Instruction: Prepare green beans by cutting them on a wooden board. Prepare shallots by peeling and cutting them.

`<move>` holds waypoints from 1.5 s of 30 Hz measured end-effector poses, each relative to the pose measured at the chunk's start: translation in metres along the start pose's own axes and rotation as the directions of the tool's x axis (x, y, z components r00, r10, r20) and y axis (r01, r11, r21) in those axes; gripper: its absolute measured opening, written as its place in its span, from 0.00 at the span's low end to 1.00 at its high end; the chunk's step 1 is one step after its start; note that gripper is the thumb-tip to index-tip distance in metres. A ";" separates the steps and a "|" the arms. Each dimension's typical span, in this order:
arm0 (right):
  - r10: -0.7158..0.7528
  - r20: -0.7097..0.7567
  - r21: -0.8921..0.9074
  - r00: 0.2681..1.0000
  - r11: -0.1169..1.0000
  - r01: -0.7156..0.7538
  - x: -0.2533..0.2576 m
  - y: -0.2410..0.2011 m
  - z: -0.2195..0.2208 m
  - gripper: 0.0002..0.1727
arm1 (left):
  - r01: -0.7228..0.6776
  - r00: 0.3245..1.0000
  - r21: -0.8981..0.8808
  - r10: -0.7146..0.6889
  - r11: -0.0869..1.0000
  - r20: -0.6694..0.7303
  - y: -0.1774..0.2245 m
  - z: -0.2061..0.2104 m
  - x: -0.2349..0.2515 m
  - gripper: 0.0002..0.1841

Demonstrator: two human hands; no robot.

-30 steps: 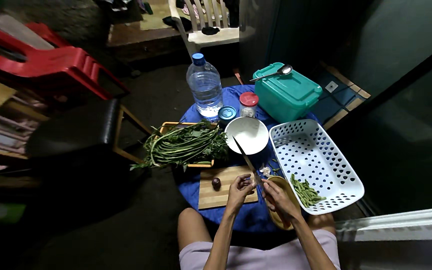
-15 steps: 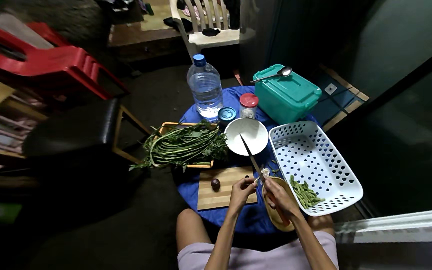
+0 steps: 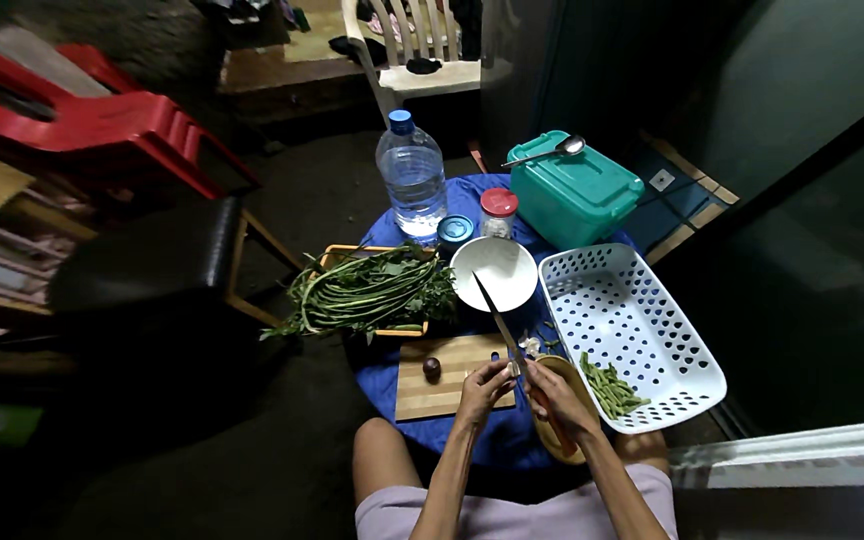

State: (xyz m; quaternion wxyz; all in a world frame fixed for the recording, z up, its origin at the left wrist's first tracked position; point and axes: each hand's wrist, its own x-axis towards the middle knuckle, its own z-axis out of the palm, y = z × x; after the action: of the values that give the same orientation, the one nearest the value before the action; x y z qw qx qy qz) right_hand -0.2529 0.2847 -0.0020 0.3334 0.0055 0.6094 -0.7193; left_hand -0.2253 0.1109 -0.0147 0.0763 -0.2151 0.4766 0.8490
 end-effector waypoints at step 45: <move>-0.050 -0.201 -0.451 0.978 0.891 -0.047 -0.013 0.029 0.028 0.26 | -0.030 0.884 0.914 0.437 0.405 -0.165 -0.031 -0.106 -0.018 0.13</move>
State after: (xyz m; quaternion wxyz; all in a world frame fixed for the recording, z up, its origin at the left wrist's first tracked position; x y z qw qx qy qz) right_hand -0.2171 0.2650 -0.0141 0.2596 0.0021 0.7916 -0.5532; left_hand -0.1681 0.0398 -0.0787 -0.0380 -0.2312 0.8811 0.4107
